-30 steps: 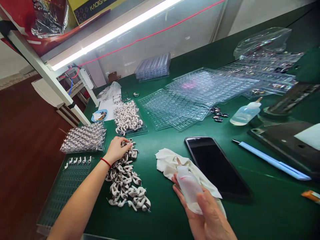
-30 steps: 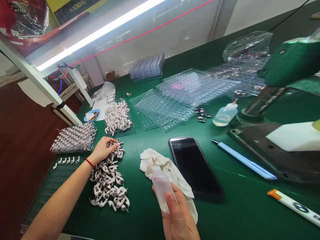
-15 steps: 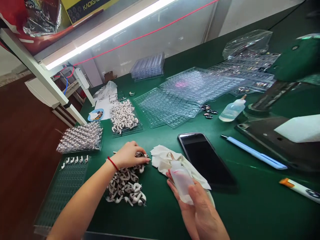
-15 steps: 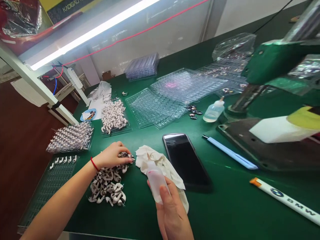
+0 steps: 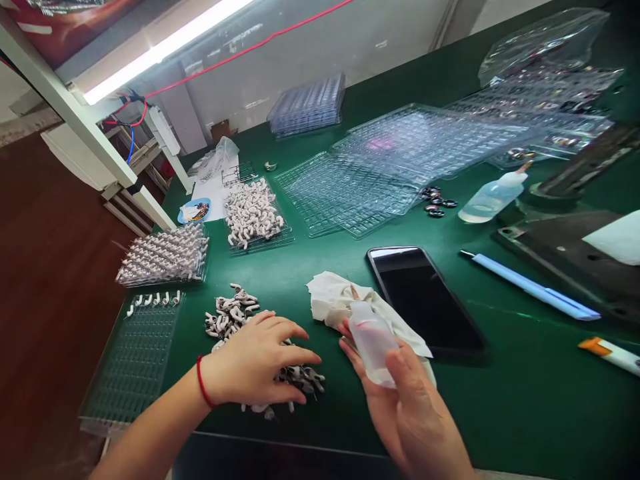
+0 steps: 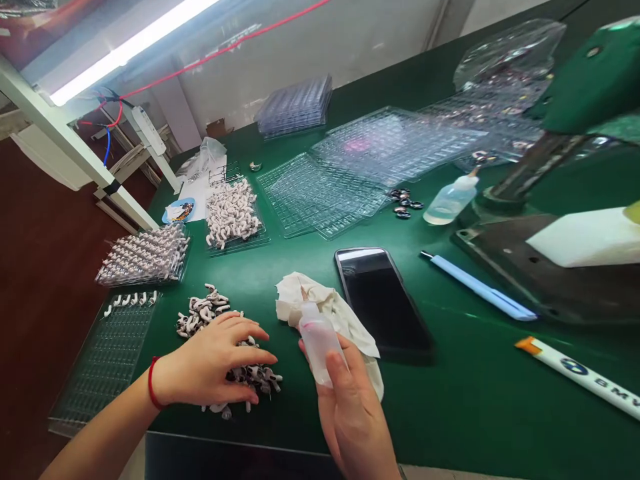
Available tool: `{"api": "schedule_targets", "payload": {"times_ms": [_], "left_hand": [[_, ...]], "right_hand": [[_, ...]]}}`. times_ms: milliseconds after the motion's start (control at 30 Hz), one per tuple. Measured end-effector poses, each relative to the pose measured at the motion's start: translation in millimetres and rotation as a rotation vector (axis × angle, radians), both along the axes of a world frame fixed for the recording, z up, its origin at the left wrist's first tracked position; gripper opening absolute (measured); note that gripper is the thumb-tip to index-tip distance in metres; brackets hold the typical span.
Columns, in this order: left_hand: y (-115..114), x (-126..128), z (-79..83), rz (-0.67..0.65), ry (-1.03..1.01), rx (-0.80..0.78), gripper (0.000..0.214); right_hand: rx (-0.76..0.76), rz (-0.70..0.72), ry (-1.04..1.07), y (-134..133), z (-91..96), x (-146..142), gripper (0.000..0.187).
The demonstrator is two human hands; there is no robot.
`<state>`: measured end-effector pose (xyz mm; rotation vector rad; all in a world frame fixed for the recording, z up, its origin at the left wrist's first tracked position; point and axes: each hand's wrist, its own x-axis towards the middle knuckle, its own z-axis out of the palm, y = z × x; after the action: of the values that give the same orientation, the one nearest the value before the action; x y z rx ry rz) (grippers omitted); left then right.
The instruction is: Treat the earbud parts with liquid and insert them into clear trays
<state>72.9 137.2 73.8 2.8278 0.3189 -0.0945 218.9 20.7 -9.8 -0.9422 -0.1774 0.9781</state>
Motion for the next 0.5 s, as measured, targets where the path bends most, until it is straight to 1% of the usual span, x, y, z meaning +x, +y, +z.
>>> {"api": "schedule_targets", "payload": {"times_ms": [100,167,233,300,367,433,500], "left_hand": [[-32,-13,-12.4,0.172,-0.207,0.18,0.038],[-51,-23,-26.8,0.199,-0.316,0.339,0.04],[-60,-35,-41.6,0.181,-0.345,0.452,0.034],[-58,-48,-51.6,0.185,-0.317,0.488,0.024],[-49,-61,-54.2,0.216,-0.298,0.48,0.017],[-38,-73,-49.5,0.26,-0.315,0.434,0.016],[-23,-80,-40.3,0.36,-0.347,0.341,0.02]], "right_hand": [[0.007,-0.008,-0.037,-2,-1.6,-1,0.042],[0.004,-0.011,-0.055,-4,-3.8,-1,0.041],[0.003,0.0,-0.068,-5,-6.6,-1,0.041],[0.004,0.025,-0.077,-6,-9.5,-1,0.041],[0.004,0.051,-0.082,-8,-12.2,0,0.042],[0.01,0.072,-0.082,-9,-14.3,0,0.043],[0.02,0.085,-0.08,-10,-15.7,0,0.043]]}}
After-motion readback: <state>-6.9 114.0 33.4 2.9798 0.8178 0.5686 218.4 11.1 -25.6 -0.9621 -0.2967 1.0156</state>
